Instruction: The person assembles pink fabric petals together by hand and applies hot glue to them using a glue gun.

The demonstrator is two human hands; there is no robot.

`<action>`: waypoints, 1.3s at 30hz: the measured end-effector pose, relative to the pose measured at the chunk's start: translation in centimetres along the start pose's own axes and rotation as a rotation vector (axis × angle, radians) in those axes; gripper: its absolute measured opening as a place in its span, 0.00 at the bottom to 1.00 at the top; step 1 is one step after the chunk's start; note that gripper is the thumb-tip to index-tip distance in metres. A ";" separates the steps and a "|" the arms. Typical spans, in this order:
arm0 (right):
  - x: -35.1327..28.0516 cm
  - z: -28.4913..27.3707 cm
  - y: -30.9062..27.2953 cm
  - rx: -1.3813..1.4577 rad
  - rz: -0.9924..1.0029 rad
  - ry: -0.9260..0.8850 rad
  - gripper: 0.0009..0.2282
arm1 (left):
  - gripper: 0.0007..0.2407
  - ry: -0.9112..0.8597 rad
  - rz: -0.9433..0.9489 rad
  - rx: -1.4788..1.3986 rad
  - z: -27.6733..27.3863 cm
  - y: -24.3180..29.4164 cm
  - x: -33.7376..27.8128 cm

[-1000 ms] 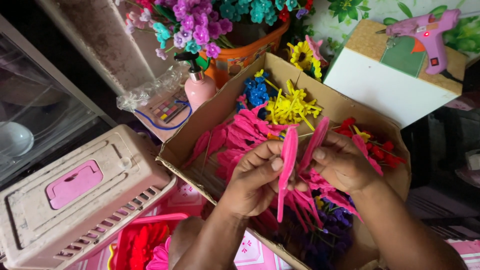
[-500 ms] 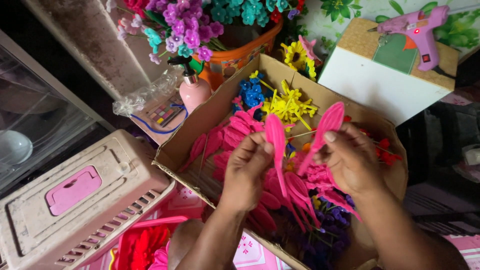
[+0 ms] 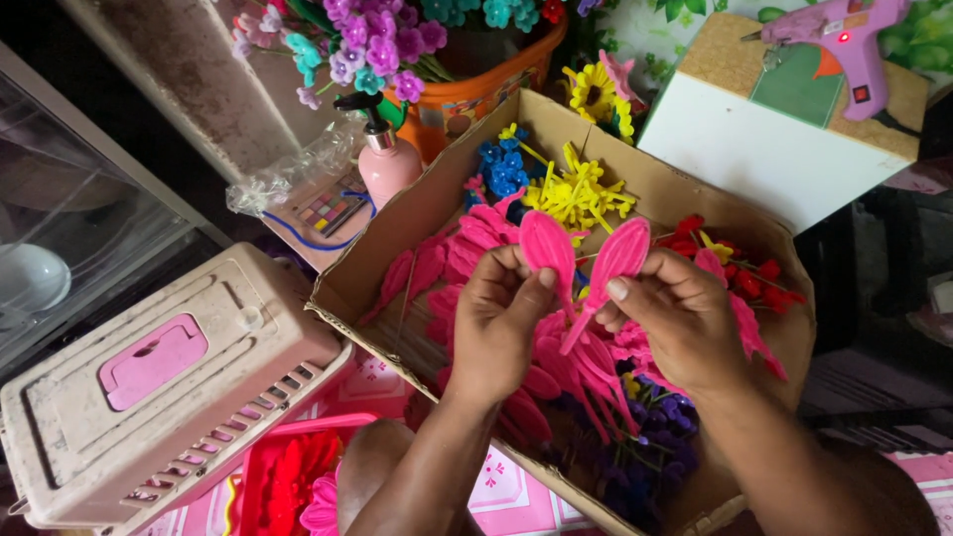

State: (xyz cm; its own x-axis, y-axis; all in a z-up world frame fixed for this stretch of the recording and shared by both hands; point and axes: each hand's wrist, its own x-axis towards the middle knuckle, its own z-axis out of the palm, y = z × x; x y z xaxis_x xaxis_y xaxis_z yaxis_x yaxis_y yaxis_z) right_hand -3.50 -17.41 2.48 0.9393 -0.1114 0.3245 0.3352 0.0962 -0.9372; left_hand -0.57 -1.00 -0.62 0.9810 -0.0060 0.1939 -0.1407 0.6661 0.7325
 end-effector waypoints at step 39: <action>-0.2 -1.5 2.4 0.105 0.008 0.065 0.03 | 0.05 -0.085 0.050 0.074 2.1 -0.3 -0.6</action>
State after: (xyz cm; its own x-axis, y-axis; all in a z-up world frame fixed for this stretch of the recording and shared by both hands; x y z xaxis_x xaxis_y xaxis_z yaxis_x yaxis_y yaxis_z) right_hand -3.03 -18.66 -0.02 0.9363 -0.1738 0.3050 0.3368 0.1999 -0.9201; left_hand -1.39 -2.75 0.41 0.9580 -0.0394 0.2839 -0.2020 0.6100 0.7662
